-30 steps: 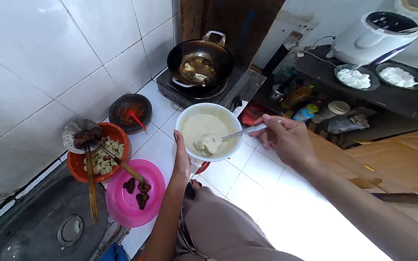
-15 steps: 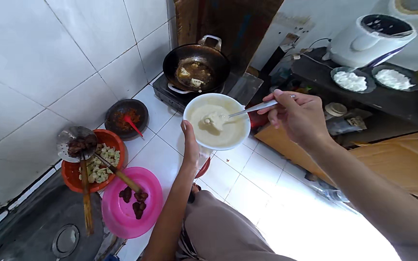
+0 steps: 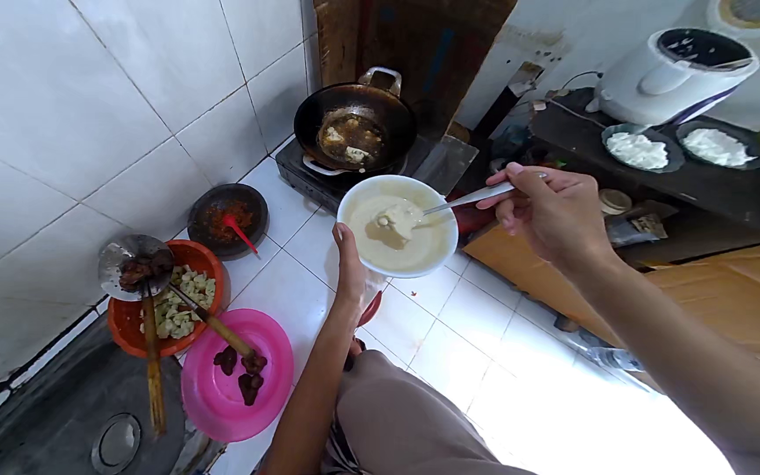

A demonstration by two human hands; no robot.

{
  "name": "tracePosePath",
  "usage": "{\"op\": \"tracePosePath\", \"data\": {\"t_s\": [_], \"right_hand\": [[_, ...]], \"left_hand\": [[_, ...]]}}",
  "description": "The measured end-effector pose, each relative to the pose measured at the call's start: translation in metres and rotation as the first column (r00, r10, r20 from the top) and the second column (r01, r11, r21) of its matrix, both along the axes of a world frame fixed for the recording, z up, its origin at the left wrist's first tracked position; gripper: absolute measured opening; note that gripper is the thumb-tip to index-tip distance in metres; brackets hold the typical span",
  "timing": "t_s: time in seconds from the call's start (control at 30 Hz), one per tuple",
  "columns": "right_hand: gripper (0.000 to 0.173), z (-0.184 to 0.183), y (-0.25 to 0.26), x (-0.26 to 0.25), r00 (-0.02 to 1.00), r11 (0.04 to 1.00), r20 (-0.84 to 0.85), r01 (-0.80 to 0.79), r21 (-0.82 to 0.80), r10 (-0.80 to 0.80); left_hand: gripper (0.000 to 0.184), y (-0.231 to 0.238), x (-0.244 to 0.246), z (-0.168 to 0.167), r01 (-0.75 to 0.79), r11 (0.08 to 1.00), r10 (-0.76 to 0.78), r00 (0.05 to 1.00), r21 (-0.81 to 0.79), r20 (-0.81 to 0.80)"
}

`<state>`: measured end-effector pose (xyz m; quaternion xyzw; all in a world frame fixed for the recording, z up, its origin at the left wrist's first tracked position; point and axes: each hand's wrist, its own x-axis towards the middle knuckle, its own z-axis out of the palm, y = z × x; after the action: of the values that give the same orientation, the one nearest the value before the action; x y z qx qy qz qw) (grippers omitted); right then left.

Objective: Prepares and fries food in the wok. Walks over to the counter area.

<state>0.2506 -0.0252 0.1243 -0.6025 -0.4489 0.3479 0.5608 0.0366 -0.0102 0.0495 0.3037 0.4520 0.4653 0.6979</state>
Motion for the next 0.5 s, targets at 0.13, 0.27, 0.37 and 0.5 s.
{"op": "tracePosePath", "data": {"t_s": [0.13, 0.27, 0.37, 0.5], "right_hand": [[0.033, 0.000, 0.004, 0.002, 1.000, 1.000, 0.000, 0.000, -0.026, 0.000], [0.033, 0.001, 0.011, 0.004, 1.000, 0.999, 0.001, 0.009, -0.032, -0.008], [0.033, 0.002, 0.015, 0.006, 1.000, 0.999, 0.007, 0.020, -0.036, -0.020], [0.033, 0.001, 0.020, 0.007, 1.000, 0.999, 0.010, 0.012, -0.046, -0.011]], "left_hand": [[0.059, 0.003, 0.003, 0.005, 0.003, 1.000, -0.003, 1.000, -0.001, -0.008], [0.058, 0.005, 0.005, 0.004, 0.011, 1.000, -0.011, 1.000, -0.005, -0.004], [0.058, 0.006, 0.006, 0.004, 0.011, 1.000, -0.011, 1.000, -0.023, -0.001], [0.057, 0.008, 0.007, 0.002, 0.005, 0.999, -0.005, 1.000, -0.034, -0.002]]}}
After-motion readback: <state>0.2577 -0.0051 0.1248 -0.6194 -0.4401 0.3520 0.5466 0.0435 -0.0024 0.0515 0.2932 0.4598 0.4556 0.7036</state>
